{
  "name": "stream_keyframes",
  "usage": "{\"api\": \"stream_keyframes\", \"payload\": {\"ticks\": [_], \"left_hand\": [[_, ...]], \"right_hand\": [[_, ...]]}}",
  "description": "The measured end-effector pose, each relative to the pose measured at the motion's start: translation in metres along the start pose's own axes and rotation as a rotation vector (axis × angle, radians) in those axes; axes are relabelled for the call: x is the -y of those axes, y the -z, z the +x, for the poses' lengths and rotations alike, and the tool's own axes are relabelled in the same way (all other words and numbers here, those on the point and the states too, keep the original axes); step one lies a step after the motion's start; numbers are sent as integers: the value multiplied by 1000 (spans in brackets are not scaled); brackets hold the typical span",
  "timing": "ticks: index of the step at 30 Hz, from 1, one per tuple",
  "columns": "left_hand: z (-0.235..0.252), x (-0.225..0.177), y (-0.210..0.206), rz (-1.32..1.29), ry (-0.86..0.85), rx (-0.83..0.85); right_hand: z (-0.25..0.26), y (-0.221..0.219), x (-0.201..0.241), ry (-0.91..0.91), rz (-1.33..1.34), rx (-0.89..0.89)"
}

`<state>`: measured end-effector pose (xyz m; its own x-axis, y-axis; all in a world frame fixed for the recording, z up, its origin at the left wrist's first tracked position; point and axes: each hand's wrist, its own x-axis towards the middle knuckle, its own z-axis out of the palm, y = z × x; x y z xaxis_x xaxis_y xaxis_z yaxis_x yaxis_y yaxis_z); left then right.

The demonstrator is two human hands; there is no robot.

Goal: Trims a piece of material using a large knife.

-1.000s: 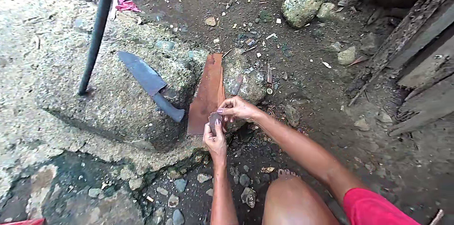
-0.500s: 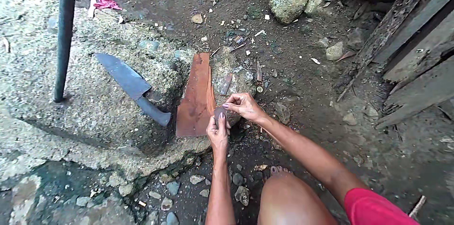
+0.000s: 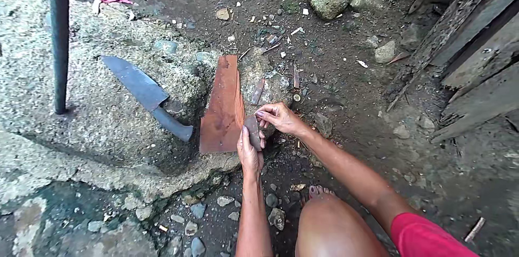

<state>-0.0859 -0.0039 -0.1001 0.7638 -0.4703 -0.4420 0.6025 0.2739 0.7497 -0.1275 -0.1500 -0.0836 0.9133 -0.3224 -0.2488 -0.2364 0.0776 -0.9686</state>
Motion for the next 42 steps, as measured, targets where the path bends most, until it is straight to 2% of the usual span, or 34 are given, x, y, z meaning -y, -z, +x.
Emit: {"api": "stream_keyframes", "payload": {"ticks": [2,4,8,13,15,17,18,20,22,24,25,28,31,34,38,40,42], "left_hand": [[1,-2,2,-44,63,8],[0,-5,6,-51,109,6],[1,-14,16,-27,48,-3],[-1,-39,31,-70,-67,96],[-10,-53,33,-57,-54,95],[-25,-69,34,-28,-20,57],[-34,-77,34,-26,3,29],[-57,-96,35,-71,63,-25],[-84,-117,39,-154,116,-23],[-112,-142,43,-222,145,5],[-126,-154,45,-246,150,17],[-169,-194,51,-275,146,53],[-214,-242,56,-161,92,57],[-266,-292,54,9,12,-40],[-338,-364,46,352,-17,-273],[-374,-396,45,551,-35,-342],[-409,-424,42,637,-34,-369]], "right_hand": [[0,-1,-2,-24,-20,-9],[3,0,-2,2,-170,-51],[36,14,-11,291,-850,-215],[79,25,-20,286,-1325,120],[80,26,-23,379,-1379,126],[77,29,-16,406,-1369,121],[73,29,-10,364,-1337,125],[59,21,12,97,-1137,148],[38,1,44,-201,-738,107],[8,-28,72,-376,-380,56],[-10,-43,84,-433,-286,54],[-63,-88,118,-593,-215,137],[-109,-129,162,-742,-175,231],[-153,-159,214,-768,-230,293],[-196,-180,301,-686,-369,391],[-212,-188,349,-635,-422,436],[-226,-191,391,-581,-428,493]]}}
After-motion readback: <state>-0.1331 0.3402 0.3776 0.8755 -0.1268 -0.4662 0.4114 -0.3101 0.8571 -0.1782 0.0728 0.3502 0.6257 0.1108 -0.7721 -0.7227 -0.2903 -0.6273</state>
